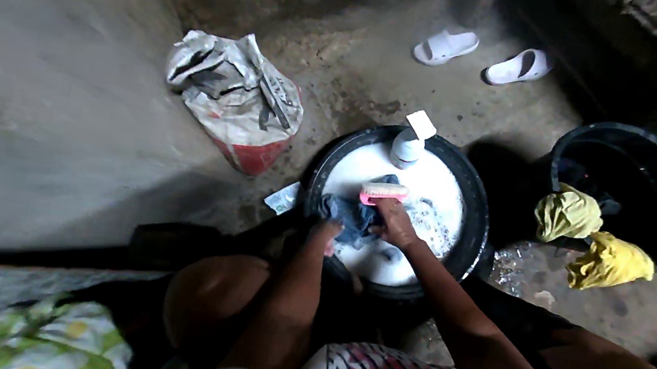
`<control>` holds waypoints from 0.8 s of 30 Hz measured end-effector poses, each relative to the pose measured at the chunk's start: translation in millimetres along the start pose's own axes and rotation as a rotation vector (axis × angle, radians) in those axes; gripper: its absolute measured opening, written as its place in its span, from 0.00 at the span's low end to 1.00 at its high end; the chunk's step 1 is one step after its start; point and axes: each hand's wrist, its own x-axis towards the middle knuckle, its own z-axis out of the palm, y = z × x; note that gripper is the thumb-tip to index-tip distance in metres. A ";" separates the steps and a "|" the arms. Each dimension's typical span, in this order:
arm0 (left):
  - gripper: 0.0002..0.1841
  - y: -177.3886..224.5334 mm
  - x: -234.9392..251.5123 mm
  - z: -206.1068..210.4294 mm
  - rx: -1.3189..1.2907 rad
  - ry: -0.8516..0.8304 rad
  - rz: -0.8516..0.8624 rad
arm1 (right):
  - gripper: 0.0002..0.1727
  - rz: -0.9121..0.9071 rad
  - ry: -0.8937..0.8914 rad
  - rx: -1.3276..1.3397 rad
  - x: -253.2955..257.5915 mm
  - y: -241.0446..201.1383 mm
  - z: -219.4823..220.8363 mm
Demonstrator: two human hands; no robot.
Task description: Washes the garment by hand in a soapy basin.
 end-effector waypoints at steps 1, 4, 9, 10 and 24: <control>0.30 -5.5 9.8 5.5 -0.101 -0.010 -0.025 | 0.43 -0.006 -0.070 -0.058 7.2 -3.0 2.8; 0.30 -20.4 44.0 25.6 -0.510 0.022 -0.023 | 0.29 0.161 -0.184 -0.073 17.8 -4.7 4.9; 0.25 -20.5 49.6 34.8 -0.822 0.073 -0.002 | 0.25 0.502 -0.213 -0.001 -3.1 5.3 8.5; 0.25 -19.5 50.9 35.1 -0.850 0.074 0.022 | 0.27 0.554 -0.193 0.056 -12.6 7.1 10.9; 0.21 27.9 52.2 48.1 -0.755 0.062 0.543 | 0.31 1.192 -0.028 1.438 -99.9 -30.7 29.4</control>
